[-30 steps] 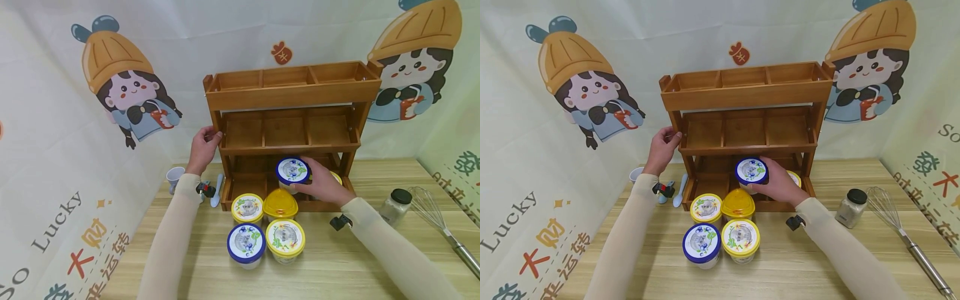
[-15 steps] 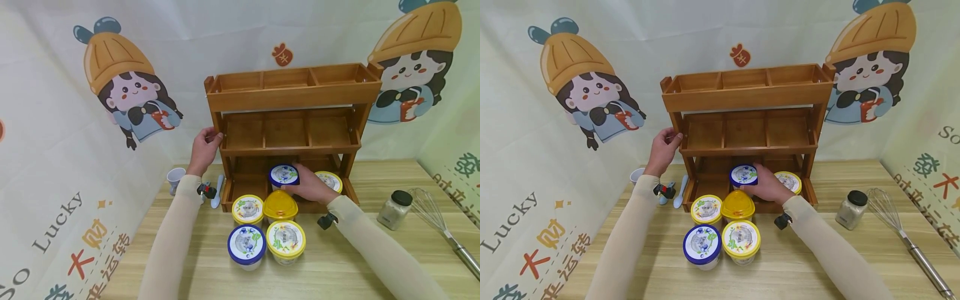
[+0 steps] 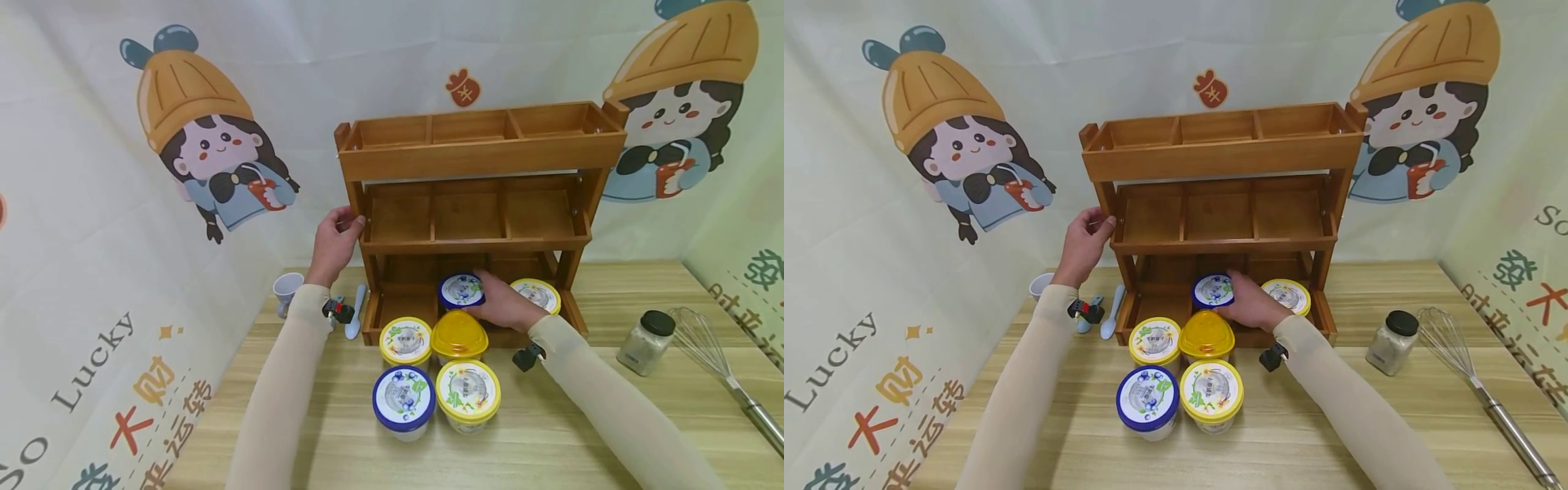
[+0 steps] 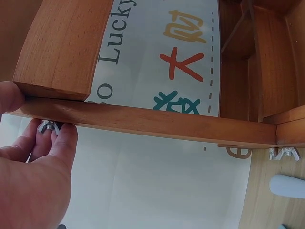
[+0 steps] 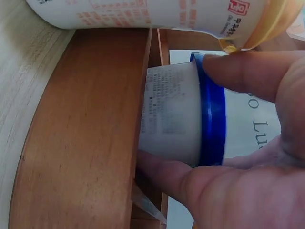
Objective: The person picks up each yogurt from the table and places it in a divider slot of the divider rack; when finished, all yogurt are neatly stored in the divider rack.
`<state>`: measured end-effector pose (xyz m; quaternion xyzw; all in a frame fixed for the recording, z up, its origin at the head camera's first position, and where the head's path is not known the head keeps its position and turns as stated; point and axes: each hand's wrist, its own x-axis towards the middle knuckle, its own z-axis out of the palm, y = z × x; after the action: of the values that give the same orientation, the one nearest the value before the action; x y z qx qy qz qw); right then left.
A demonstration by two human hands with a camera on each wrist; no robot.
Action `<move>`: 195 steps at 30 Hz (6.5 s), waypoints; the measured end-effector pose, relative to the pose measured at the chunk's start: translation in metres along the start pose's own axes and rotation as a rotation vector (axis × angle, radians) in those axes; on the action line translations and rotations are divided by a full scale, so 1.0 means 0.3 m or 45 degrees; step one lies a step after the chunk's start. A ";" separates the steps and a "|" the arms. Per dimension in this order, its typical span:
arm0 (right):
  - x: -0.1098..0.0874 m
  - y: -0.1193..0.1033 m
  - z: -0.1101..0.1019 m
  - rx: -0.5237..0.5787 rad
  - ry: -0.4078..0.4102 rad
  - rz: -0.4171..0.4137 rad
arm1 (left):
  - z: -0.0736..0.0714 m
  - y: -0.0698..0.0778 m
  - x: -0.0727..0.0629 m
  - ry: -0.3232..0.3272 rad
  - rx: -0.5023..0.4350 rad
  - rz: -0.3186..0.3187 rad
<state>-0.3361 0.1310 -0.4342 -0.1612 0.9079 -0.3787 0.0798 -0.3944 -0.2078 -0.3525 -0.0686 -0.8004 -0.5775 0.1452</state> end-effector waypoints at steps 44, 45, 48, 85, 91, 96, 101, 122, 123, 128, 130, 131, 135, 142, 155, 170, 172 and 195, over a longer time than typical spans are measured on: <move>-0.219 -0.039 -0.030 0.102 0.040 -0.296 | 0.005 -0.002 0.010 -0.003 -0.001 0.009; -0.220 -0.040 -0.026 0.085 0.038 -0.301 | 0.005 -0.004 0.012 -0.004 0.002 0.013; -0.224 -0.046 -0.013 0.049 0.028 -0.320 | 0.006 -0.007 0.015 -0.001 0.001 0.012; -0.218 -0.043 0.055 -0.077 -0.040 -0.349 | 0.006 -0.008 0.002 0.023 -0.002 0.007; -0.226 -0.061 0.026 -0.059 0.012 -0.394 | 0.008 -0.006 0.003 0.024 0.009 -0.003; -0.234 -0.086 0.003 -0.029 0.020 -0.404 | 0.007 -0.001 -0.001 0.016 0.003 -0.014; -0.234 -0.114 -0.015 0.022 0.017 -0.419 | 0.005 -0.002 -0.003 0.009 0.004 -0.022; -0.155 -0.219 -0.054 0.103 0.119 -0.465 | 0.004 -0.012 0.008 0.010 0.010 -0.009; -0.146 -0.222 -0.050 0.109 0.125 -0.464 | 0.003 -0.011 0.008 0.009 0.013 -0.009; -0.100 -0.247 -0.021 0.184 0.121 -0.474 | 0.002 -0.011 0.008 0.014 0.005 -0.005; -0.081 -0.257 -0.006 0.184 0.121 -0.477 | 0.002 -0.009 0.007 0.019 0.003 -0.005; -0.070 -0.261 0.002 0.177 0.124 -0.477 | 0.002 -0.008 0.007 0.021 0.002 -0.006; -0.029 -0.268 0.030 0.111 0.145 -0.473 | 0.005 -0.002 0.004 0.019 0.022 -0.016; 0.037 -0.267 0.077 0.072 0.079 -0.399 | 0.007 -0.001 0.008 0.013 0.022 -0.010; 0.123 -0.291 0.135 -0.021 0.003 -0.325 | 0.004 0.002 0.002 0.009 0.023 -0.028; 0.176 -0.295 0.196 -0.127 -0.071 -0.235 | 0.000 -0.006 0.005 0.001 0.024 -0.029; 0.178 -0.294 0.200 -0.127 -0.083 -0.222 | 0.000 -0.004 0.003 0.001 0.016 -0.023; 0.175 -0.297 0.174 -0.061 -0.073 -0.157 | 0.002 0.001 0.003 0.002 0.015 -0.014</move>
<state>-0.3505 0.0190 -0.4084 -0.2293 0.9024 -0.3564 0.0783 -0.3952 -0.2073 -0.3521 -0.0629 -0.8040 -0.5738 0.1430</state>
